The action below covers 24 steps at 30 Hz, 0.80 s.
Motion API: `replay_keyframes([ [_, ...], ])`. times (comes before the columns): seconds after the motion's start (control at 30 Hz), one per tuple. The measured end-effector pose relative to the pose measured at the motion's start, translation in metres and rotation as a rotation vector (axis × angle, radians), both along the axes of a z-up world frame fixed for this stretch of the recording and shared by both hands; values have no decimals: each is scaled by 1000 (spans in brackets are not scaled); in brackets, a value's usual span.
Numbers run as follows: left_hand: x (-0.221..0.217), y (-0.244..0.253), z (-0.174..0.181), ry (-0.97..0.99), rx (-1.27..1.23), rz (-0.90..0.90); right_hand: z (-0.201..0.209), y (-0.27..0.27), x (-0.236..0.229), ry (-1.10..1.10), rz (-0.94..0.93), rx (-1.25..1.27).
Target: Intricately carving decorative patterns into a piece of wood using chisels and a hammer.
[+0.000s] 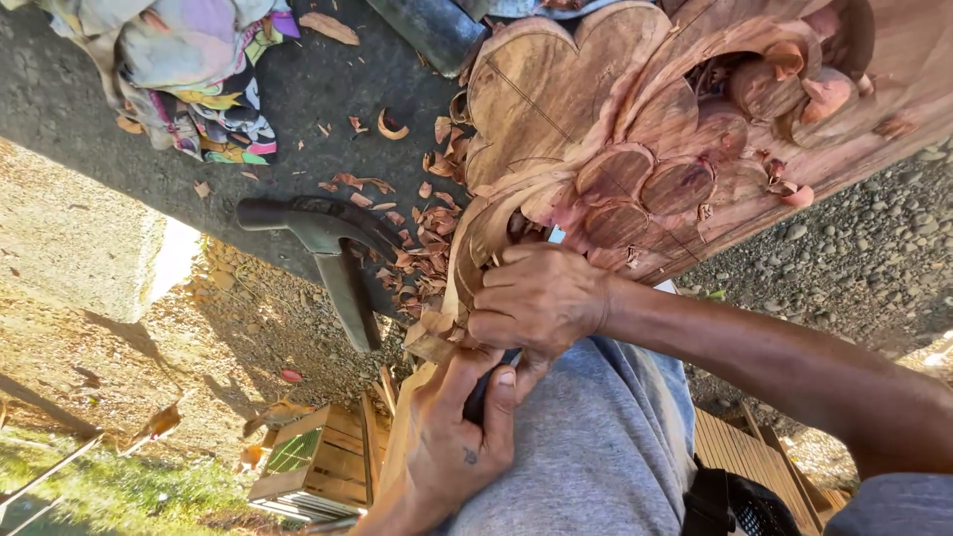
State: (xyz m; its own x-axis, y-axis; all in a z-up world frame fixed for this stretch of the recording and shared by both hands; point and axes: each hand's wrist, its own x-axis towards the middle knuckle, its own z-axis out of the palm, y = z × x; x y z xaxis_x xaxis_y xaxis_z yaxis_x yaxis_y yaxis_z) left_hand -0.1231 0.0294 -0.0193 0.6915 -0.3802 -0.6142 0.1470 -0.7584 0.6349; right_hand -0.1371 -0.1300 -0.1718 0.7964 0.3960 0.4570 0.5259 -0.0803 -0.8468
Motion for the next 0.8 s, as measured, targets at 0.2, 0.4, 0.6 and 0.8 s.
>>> replay_keyframes([
  [0.2, 12, 2, 4, 33, 0, -64, 3, 0, 1, 22, -164, -89],
  [0.4, 13, -10, 11, 25, 44, -88, -2, -2, -1, -27, -64, 0],
  [0.6, 25, -8, 4, 9, 36, -131, 2, -2, 2, 36, -123, 21],
  [0.8, 71, 1, -16, 28, -77, -292, 3, 2, -2, 112, -284, -112],
])
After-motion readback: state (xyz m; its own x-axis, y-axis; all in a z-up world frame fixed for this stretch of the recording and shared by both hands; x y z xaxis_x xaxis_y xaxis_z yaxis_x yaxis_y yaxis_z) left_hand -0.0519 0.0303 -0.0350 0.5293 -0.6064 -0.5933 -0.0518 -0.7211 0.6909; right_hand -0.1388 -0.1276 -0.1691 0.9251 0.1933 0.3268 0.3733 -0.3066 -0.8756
